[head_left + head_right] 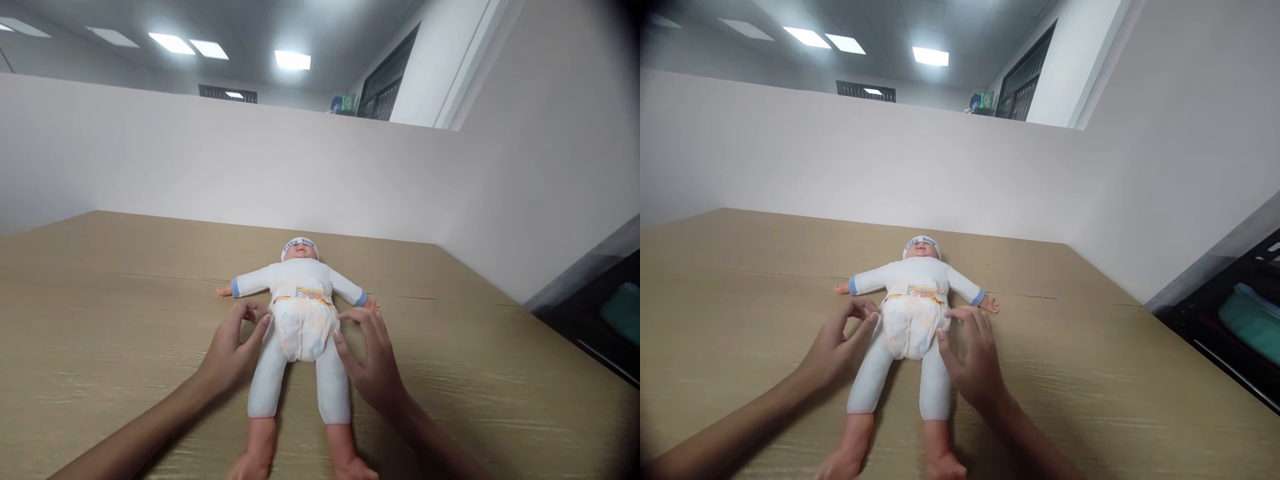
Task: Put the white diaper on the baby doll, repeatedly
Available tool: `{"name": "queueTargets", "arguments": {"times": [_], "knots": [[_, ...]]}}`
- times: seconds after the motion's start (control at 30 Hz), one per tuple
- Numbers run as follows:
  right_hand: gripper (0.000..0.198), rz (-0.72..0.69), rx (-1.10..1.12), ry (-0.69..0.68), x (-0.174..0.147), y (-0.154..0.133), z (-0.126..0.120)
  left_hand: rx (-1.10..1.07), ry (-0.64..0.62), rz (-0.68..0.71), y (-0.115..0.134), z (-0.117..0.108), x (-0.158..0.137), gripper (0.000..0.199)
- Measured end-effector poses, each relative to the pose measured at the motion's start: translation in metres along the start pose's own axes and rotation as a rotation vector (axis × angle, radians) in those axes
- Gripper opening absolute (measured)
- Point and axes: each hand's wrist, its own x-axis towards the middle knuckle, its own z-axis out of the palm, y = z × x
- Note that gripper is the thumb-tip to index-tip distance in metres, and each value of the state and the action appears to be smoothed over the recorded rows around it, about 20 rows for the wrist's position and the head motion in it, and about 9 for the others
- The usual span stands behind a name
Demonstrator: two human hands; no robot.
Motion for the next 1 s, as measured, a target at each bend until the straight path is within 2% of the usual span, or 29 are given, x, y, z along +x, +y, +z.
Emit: {"name": "queueTargets", "arguments": {"times": [0.07, 0.13, 0.27, 0.37, 0.53, 0.63, 0.73, 0.8, 0.9, 1.0], "knots": [[0.041, -0.016, 0.017, -0.056, 0.001, 0.007, 0.004, 0.121, 0.029, 0.208, -0.008, 0.001, 0.004, 0.03], [0.057, -0.014, 0.043, -0.149, 0.002, 0.016, 0.011, 0.221, -0.016, 0.359, -0.016, 0.003, 0.012, 0.042], [0.06, -0.034, 0.103, -0.291, 0.006, 0.031, 0.024, 0.26, -0.25, 0.514, -0.026, 0.008, 0.032, 0.057], [0.061, -0.091, 0.093, -0.322, 0.011, 0.039, 0.026, 0.261, -0.31, 0.565, -0.027, 0.009, 0.041, 0.061], [0.066, -0.251, -0.025, -0.37, 0.023, 0.055, 0.017, 0.348, -0.335, 0.561, -0.024, 0.004, 0.043, 0.066], [0.063, -0.311, -0.015, -0.302, 0.029, 0.071, 0.013, 0.392, -0.296, 0.578, -0.031, -0.001, 0.046, 0.069], [0.056, -0.244, -0.044, -0.169, 0.037, 0.092, 0.015, 0.445, -0.178, 0.579, -0.047, -0.006, 0.057, 0.066], [0.053, -0.17, -0.137, -0.131, 0.046, 0.108, 0.019, 0.51, -0.077, 0.506, -0.061, -0.009, 0.07, 0.064], [0.055, -0.072, -0.264, -0.148, 0.062, 0.13, 0.028, 0.641, 0.009, 0.35, -0.08, -0.012, 0.092, 0.062], [0.056, -0.015, -0.275, -0.226, 0.073, 0.143, 0.036, 0.763, -0.02, 0.232, -0.091, -0.012, 0.109, 0.062]]}}
